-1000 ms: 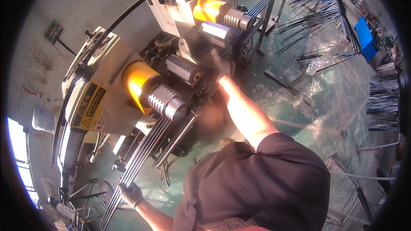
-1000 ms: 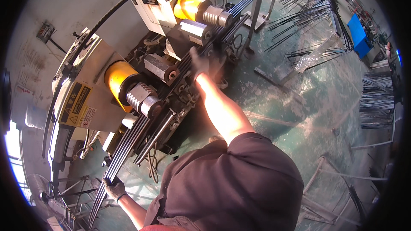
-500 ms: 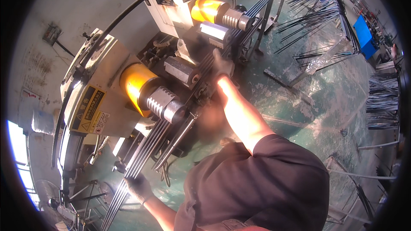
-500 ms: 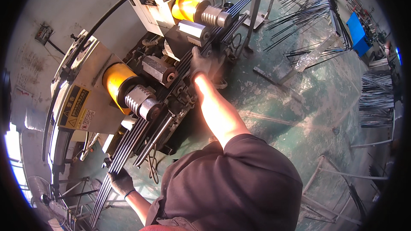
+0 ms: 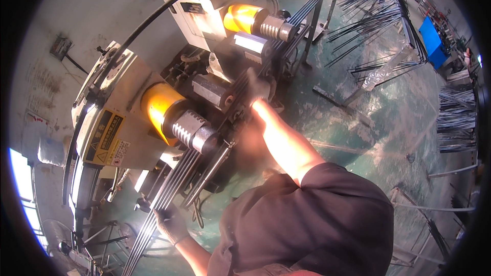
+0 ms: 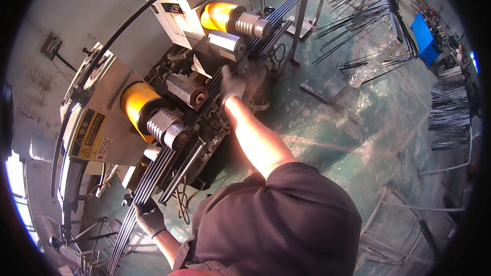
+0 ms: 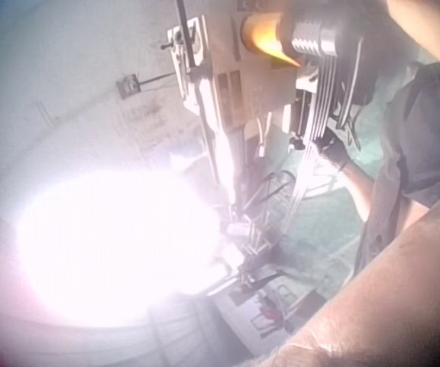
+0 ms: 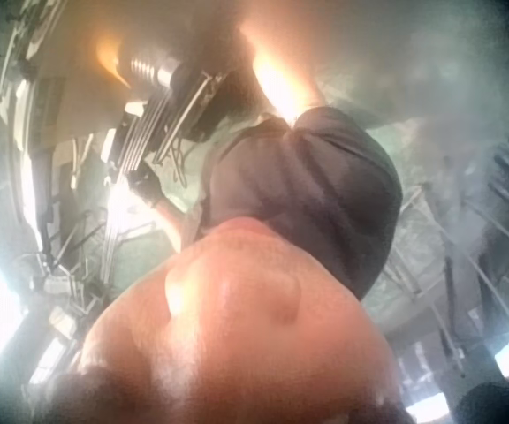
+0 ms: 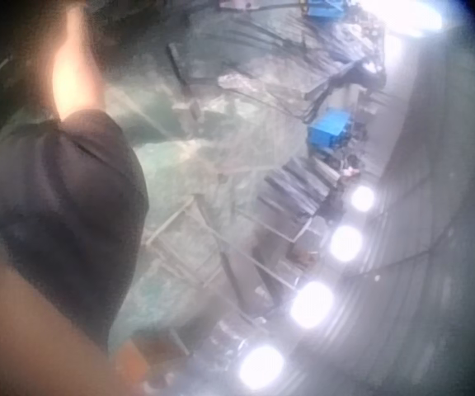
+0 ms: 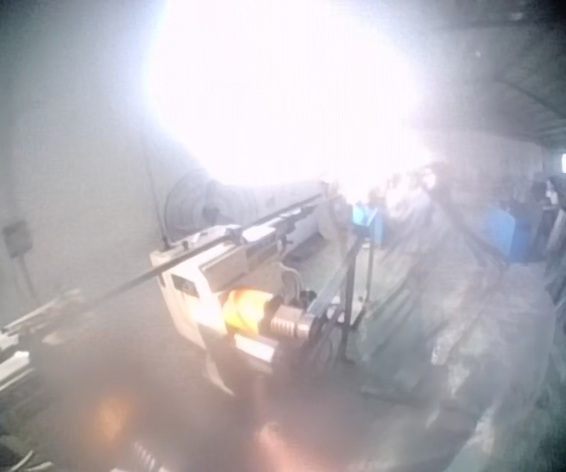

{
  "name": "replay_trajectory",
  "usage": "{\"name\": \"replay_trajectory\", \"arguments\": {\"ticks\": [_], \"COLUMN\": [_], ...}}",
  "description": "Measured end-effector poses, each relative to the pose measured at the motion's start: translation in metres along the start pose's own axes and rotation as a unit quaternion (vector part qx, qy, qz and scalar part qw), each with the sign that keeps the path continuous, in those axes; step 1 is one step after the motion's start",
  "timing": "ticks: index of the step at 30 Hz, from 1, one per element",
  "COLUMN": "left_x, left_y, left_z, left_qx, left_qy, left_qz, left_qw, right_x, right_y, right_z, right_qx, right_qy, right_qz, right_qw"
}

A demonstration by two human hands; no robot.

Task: The person repeatedly picks up bundles of long metal rods from the floor, feeds them into a yellow bending machine, and removes the bent rods to place them on a nearby rack. The cycle of loading, bending, and stacking continues throughout the clip.

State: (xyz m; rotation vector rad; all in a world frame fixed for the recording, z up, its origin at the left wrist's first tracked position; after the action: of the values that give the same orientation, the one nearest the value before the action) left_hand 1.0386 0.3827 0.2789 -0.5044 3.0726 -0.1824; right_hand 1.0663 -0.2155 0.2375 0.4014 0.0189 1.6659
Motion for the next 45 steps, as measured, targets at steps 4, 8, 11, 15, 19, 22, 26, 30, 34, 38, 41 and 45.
{"name": "replay_trajectory", "arguments": {"ticks": [4,8,11,15,19,22,26,30,34,38,41,45], "left_x": [-0.002,-0.004,0.006,0.021,0.014,0.033,0.034,0.046,0.064,0.039,0.023,-0.018], "left_y": [0.034,0.043,0.021,0.007,0.028,0.025,0.053,0.095,0.129,0.187,0.271,0.374], "left_z": [-0.014,-0.008,-0.006,-0.003,0.010,-0.013,-0.003,0.030,0.011,0.009,0.015,0.006], "left_qx": [-0.127,-0.166,-0.191,0.128,0.240,-0.145,-0.143,0.344,0.349,0.359,0.376,0.376], "left_qy": [-0.101,-0.117,-0.126,0.073,0.146,-0.023,-0.066,0.240,0.225,0.217,0.202,0.159], "left_qz": [0.014,-0.007,-0.022,-0.034,-0.034,-0.038,-0.010,-0.076,-0.248,-0.324,-0.321,-0.300], "left_qw": [0.987,0.979,0.973,0.989,0.959,0.988,0.987,0.905,0.875,0.848,0.845,0.862], "right_x": [0.035,0.037,0.030,0.045,0.018,0.013,0.024,0.036,0.030,0.011,0.009,0.029], "right_y": [0.001,0.008,0.009,0.022,0.009,0.006,0.007,0.013,0.014,-0.007,-0.013,0.021], "right_z": [0.006,0.028,0.024,0.036,0.032,0.032,0.032,0.023,0.037,0.056,0.049,-0.055], "right_qx": [-0.101,-0.217,-0.220,-0.188,-0.205,-0.207,-0.246,-0.126,-0.016,0.136,0.454,0.785], "right_qy": [-0.033,-0.083,-0.080,-0.031,-0.065,-0.065,-0.048,0.001,0.069,0.209,0.386,0.532], "right_qz": [0.047,0.071,0.053,-0.003,0.033,0.018,-0.039,-0.048,-0.057,-0.087,-0.069,0.066], "right_qw": [0.993,0.970,0.971,0.982,0.976,0.976,0.967,0.991,0.996,0.965,0.800,0.309]}}
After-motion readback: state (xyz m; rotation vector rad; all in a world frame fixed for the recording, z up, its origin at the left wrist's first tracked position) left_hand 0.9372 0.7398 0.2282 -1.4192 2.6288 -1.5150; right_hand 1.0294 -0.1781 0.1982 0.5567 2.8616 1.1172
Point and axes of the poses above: each hand's wrist, its own x-axis away from the middle knuckle, its own y-axis out of the back of the hand, z = x × y, the point moved 6 cm from there along -x, towards the middle knuckle, and after that the axes turned 11 degrees about -z, right-handed, at the moved point
